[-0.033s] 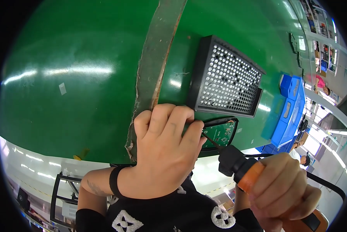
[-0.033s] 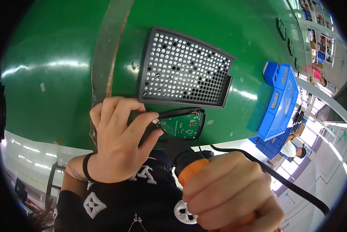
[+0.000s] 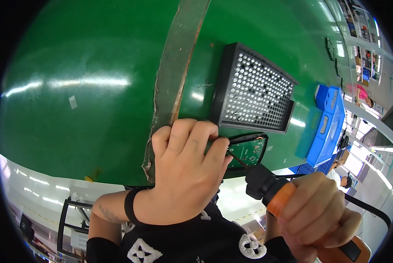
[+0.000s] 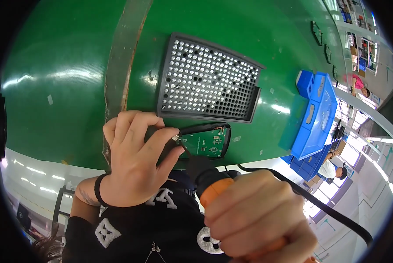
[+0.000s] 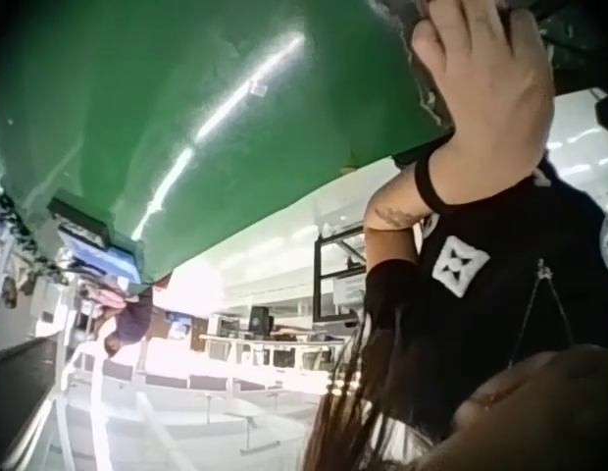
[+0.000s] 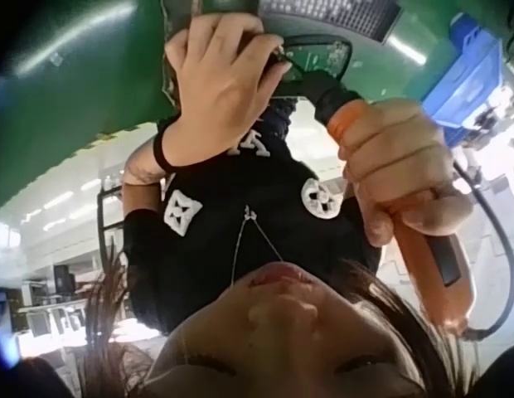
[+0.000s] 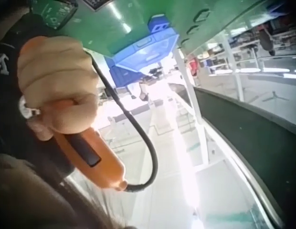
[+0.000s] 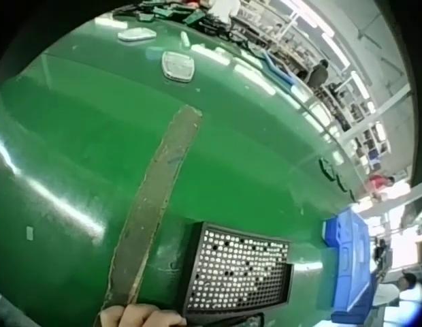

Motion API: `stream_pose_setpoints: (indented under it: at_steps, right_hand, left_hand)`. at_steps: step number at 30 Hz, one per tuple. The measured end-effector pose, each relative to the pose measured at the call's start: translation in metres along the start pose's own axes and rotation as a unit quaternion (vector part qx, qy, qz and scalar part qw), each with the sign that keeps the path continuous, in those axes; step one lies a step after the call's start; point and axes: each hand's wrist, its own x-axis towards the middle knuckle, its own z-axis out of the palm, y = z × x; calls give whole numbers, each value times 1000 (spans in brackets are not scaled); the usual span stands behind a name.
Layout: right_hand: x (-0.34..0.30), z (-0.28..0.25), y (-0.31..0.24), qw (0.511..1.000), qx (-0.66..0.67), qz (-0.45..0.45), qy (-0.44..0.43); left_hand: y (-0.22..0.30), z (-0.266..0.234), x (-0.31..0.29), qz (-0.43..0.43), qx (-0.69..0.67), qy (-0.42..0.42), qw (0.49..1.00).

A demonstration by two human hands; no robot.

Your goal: Assembling circuit boards and electronic components into plastic housings on a production line.

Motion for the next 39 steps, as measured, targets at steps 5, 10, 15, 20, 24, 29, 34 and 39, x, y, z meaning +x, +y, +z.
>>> stream_pose_setpoints:
  at_steps: [5,10,15,20,24,29,34,39]
  right_hand:
    - [-8,-2,-6,995,-31,-53,78]
    - [-21,-59,-34,873,-20,195,447]
    - [-71,-123,7,797,-417,359,250]
    - [-86,-133,-38,894,-187,349,208]
    - [-118,-214,-109,903,-115,382,159]
    - [-283,-431,-117,432,-686,461,361]
    - [-317,-458,-87,306,-748,502,308]
    - [-310,-453,-97,316,-757,519,241]
  left_hand:
    - [8,2,4,19,-1,-9,1000]
    - [13,11,3,69,45,-47,995]
    - [41,11,3,149,72,-72,983]
    - [62,16,11,121,134,-143,973]
    - [79,1,17,-37,132,-247,959]
    - [67,20,14,-2,26,-236,971]
    - [40,12,15,-39,11,-224,974]
    - [46,15,15,-205,-299,-146,920]
